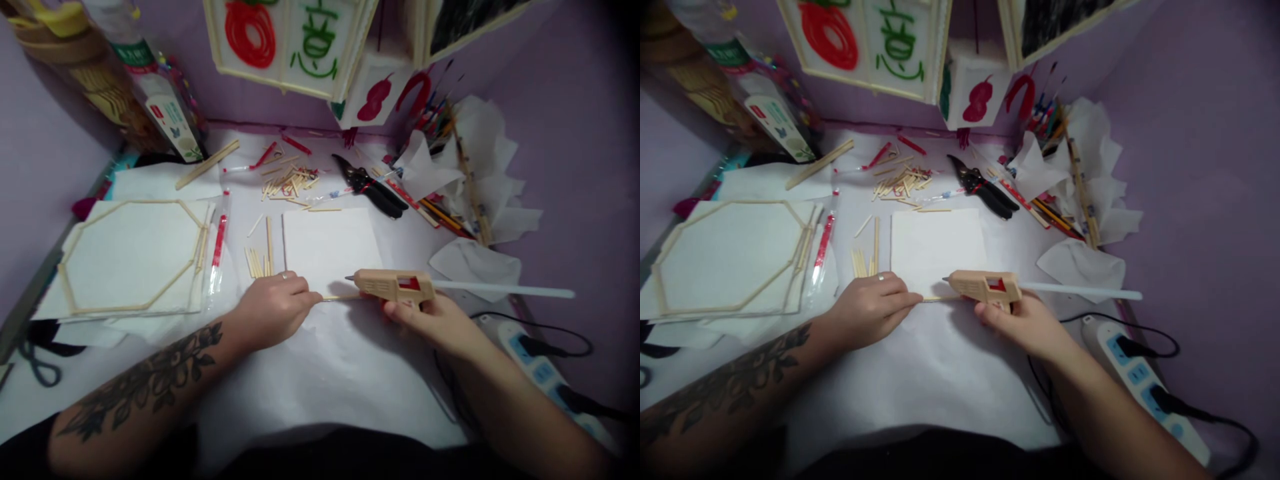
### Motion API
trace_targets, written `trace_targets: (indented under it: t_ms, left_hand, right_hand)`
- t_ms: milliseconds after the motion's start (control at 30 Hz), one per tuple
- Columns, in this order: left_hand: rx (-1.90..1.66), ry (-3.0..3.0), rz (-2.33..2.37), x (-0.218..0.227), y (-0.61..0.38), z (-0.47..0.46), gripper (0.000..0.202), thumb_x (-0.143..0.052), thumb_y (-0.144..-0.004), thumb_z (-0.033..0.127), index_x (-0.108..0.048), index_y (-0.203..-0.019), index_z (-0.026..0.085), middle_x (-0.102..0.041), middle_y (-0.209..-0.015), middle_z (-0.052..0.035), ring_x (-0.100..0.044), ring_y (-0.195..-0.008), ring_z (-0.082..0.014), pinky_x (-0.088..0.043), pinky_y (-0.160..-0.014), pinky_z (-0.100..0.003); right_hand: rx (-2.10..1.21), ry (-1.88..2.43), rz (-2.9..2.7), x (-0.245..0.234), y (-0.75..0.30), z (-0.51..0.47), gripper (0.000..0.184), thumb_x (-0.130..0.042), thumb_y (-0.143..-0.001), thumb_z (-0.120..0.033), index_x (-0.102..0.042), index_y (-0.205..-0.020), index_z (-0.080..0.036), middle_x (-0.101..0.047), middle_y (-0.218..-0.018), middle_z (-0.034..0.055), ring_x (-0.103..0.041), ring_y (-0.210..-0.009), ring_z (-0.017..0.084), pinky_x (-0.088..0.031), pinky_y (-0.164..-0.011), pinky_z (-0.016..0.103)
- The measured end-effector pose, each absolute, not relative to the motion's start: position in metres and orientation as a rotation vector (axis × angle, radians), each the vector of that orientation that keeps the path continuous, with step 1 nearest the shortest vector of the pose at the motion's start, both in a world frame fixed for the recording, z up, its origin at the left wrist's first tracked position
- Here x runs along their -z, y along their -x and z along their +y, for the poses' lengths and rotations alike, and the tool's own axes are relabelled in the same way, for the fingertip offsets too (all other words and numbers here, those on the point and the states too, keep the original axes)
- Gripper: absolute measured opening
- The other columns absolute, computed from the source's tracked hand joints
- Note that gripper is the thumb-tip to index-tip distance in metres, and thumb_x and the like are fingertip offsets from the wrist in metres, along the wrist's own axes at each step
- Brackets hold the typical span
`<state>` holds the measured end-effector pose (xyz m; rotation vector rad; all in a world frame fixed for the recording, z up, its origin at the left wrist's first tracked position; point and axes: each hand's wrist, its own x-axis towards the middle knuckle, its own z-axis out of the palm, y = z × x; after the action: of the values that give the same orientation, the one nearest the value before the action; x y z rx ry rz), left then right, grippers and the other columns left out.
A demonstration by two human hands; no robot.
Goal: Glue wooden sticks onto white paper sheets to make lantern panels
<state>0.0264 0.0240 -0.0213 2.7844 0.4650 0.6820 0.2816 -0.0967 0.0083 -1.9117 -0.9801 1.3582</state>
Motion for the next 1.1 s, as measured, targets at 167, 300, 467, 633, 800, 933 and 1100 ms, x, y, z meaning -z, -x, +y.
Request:
trace_targets:
  t_ms: [167, 300, 467, 633, 800, 933, 1100]
  left_hand:
    - [-0.696, -2.808, 0.463, 0.021, -0.027, 0.024, 0.020, -0.054, -0.091, 0.016, -0.072, -0.092, 0.023, -0.065, -0.071, 0.0015, -0.061, -0.066, -0.0144, -0.042, -0.050, -0.025]
    - [-0.686, -2.817, 0.468, 0.021, -0.028, 0.023, 0.021, -0.053, -0.094, 0.019, -0.073, -0.089, 0.022, -0.065, -0.070, 0.0012, -0.059, -0.065, -0.0139, -0.040, -0.049, -0.025]
    - [-0.659, -2.825, 0.483, 0.020, -0.028, 0.023, 0.023, -0.051, -0.095, 0.022, -0.073, -0.087, 0.022, -0.065, -0.070, 0.0009, -0.059, -0.066, -0.0139, -0.039, -0.048, -0.025]
    - [-0.635, -2.816, 0.472, 0.020, -0.027, 0.023, 0.022, -0.052, -0.094, 0.019, -0.073, -0.089, 0.022, -0.066, -0.071, 0.0007, -0.060, -0.066, -0.0144, -0.041, -0.050, -0.025]
    - [-0.610, -2.788, 0.482, 0.019, -0.027, 0.022, 0.021, -0.052, -0.093, 0.018, -0.072, -0.091, 0.022, -0.067, -0.072, -0.0002, -0.062, -0.068, -0.0153, -0.044, -0.052, -0.025]
    - [-0.687, -2.737, 0.495, 0.014, -0.026, 0.021, 0.017, -0.054, -0.092, 0.021, -0.069, -0.098, 0.018, -0.068, -0.075, -0.0013, -0.063, -0.069, -0.0174, -0.049, -0.056, -0.029]
    - [-0.752, -2.708, 0.832, 0.005, -0.024, 0.026, 0.018, -0.048, -0.092, 0.015, -0.066, -0.094, 0.015, -0.070, -0.081, -0.0049, -0.064, -0.077, -0.0203, -0.055, -0.070, -0.035]
  right_hand:
    - [-1.367, 1.909, -1.013, -0.009, -0.278, -0.097, 0.031, -0.071, -0.075, -0.050, -0.075, -0.082, -0.020, -0.069, -0.072, 0.0047, -0.061, -0.065, 0.020, -0.050, -0.058, 0.031]
    - [-1.380, 1.893, -1.047, -0.007, -0.280, -0.096, 0.033, -0.070, -0.076, -0.050, -0.076, -0.089, -0.021, -0.071, -0.075, 0.0051, -0.062, -0.065, 0.019, -0.051, -0.058, 0.030]
    - [-1.392, 1.844, -1.100, -0.001, -0.283, -0.095, 0.037, -0.071, -0.075, -0.050, -0.077, -0.098, -0.022, -0.072, -0.074, 0.0048, -0.063, -0.063, 0.020, -0.052, -0.056, 0.030]
    - [-1.388, 1.788, -1.117, 0.002, -0.283, -0.096, 0.030, -0.072, -0.075, -0.047, -0.077, -0.093, -0.024, -0.071, -0.072, 0.0034, -0.063, -0.061, 0.019, -0.051, -0.053, 0.029]
    - [-1.287, 1.807, -0.977, 0.001, -0.283, -0.096, 0.033, -0.072, -0.074, -0.051, -0.076, -0.088, -0.021, -0.072, -0.074, 0.0060, -0.063, -0.061, 0.020, -0.050, -0.052, 0.031]
    - [-1.086, 1.613, -0.813, 0.002, -0.286, -0.090, 0.034, -0.071, -0.076, -0.047, -0.075, -0.097, -0.021, -0.076, -0.099, 0.0105, -0.070, -0.086, 0.027, -0.056, -0.073, 0.038]
    - [-1.034, 1.515, -0.614, 0.010, -0.288, -0.083, 0.035, -0.073, -0.073, -0.044, -0.074, -0.102, -0.025, -0.078, -0.099, 0.0081, -0.070, -0.100, 0.031, -0.053, -0.092, 0.045]
